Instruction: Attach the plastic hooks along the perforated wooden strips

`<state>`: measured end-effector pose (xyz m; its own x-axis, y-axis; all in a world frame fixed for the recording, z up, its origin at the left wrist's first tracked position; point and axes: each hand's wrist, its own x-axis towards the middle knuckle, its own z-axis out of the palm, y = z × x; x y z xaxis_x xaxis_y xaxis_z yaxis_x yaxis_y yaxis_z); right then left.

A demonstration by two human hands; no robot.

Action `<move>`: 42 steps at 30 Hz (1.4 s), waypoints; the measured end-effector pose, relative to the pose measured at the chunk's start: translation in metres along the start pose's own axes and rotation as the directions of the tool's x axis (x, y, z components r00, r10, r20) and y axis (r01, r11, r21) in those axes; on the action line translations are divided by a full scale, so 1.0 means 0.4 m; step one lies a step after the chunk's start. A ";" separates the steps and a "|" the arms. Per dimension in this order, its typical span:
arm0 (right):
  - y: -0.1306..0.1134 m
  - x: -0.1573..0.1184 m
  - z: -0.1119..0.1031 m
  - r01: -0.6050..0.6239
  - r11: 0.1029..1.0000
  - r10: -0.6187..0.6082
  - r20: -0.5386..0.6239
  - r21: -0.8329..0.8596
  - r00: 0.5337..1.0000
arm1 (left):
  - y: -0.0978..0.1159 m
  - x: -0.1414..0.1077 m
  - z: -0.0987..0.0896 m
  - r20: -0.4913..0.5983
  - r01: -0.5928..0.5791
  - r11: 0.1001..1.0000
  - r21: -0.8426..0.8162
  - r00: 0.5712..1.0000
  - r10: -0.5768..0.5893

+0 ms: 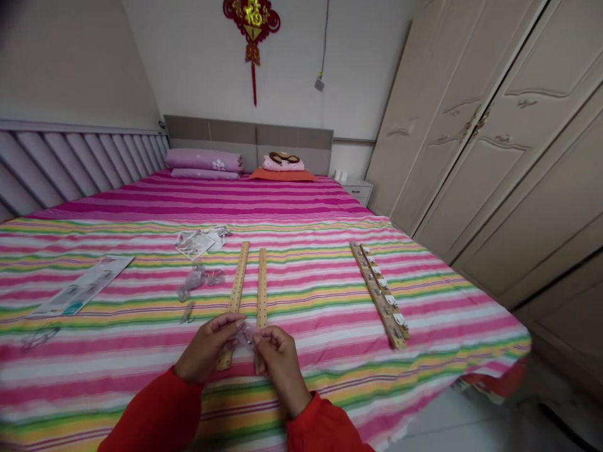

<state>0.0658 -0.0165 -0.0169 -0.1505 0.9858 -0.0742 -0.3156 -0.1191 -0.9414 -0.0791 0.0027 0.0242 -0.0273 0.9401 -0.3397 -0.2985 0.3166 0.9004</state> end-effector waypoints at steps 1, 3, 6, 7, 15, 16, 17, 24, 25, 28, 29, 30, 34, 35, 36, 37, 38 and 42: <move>-0.004 -0.001 -0.007 -0.013 1.000 0.013 -0.014 0.002 1.000 | -0.007 -0.002 0.007 -0.013 0.023 0.998 -0.058 1.000 -0.024; -0.016 -0.004 -0.018 -0.015 1.000 0.016 -0.049 0.018 0.999 | -0.024 -0.005 0.016 -0.032 0.063 0.982 -0.180 0.997 -0.070; -0.038 -0.007 -0.024 0.028 0.998 -0.022 -0.100 0.056 0.995 | -0.051 -0.008 0.022 -0.027 0.118 0.918 -0.379 0.990 -0.139; -0.044 -0.007 -0.022 0.041 0.998 -0.035 -0.107 0.055 0.994 | -0.060 -0.009 0.024 -0.015 0.134 0.888 -0.439 0.988 -0.157; -0.068 -0.017 0.019 0.113 0.994 -0.113 -0.088 -0.001 0.990 | -0.118 -0.026 0.069 0.061 0.152 0.733 -0.664 0.987 -0.149; -0.071 -0.018 0.019 0.130 0.991 -0.131 -0.098 -0.012 0.987 | -0.120 -0.029 0.076 0.059 0.151 0.720 -0.677 0.987 -0.152; -0.074 -0.019 0.018 0.149 0.989 -0.150 -0.107 -0.026 0.983 | -0.120 -0.032 0.081 0.056 0.147 0.714 -0.684 0.987 -0.150; -0.100 -0.014 -0.005 0.207 0.973 -0.221 -0.141 -0.103 0.965 | -0.106 -0.031 0.071 0.014 -0.044 0.907 -0.420 0.998 0.055; -0.101 -0.008 -0.009 0.205 0.973 -0.219 -0.143 -0.108 0.965 | -0.098 -0.027 0.064 0.008 -0.105 0.939 -0.327 0.994 0.113; -0.099 0.016 -0.015 0.180 0.978 -0.193 -0.143 -0.104 0.971 | -0.072 -0.009 0.043 0.008 -0.285 0.958 -0.034 0.958 0.285; -0.096 0.025 -0.015 0.165 0.982 -0.177 -0.140 -0.094 0.974 | -0.065 0.000 0.036 0.014 -0.326 0.944 0.041 0.945 0.326; -0.092 0.034 -0.016 0.146 0.986 -0.156 -0.137 -0.081 0.978 | -0.060 0.009 0.031 0.021 -0.356 0.929 0.100 0.934 0.356; -0.060 0.070 -0.022 0.078 0.996 -0.081 -0.138 -0.032 0.987 | -0.076 0.046 0.015 0.048 -0.405 0.869 0.283 0.911 0.409; -0.049 0.077 -0.025 0.068 0.997 -0.071 -0.144 -0.029 0.987 | -0.086 0.053 0.012 0.049 -0.403 0.854 0.328 0.911 0.410; -0.037 0.084 -0.029 0.062 0.998 -0.066 -0.151 -0.028 0.986 | -0.095 0.060 0.011 0.049 -0.396 0.838 0.375 0.911 0.409; -0.025 0.090 -0.034 0.059 0.998 -0.063 -0.159 -0.028 0.985 | -0.104 0.065 0.009 0.049 -0.390 0.818 0.424 0.911 0.409; -0.013 0.096 -0.039 0.058 0.998 -0.061 -0.165 -0.028 0.984 | -0.112 0.069 0.009 0.053 -0.383 0.793 0.473 0.911 0.408; 0.027 0.116 -0.057 0.047 0.998 -0.055 -0.192 -0.044 0.980 | -0.119 0.074 0.013 0.095 -0.345 0.658 0.670 0.918 0.385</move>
<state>0.0768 0.0307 -0.0380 0.0499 0.9952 -0.0846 -0.2807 -0.0674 -0.9574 -0.0608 0.0163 -0.0273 -0.0494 0.9970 0.0602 0.4519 -0.0314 0.8915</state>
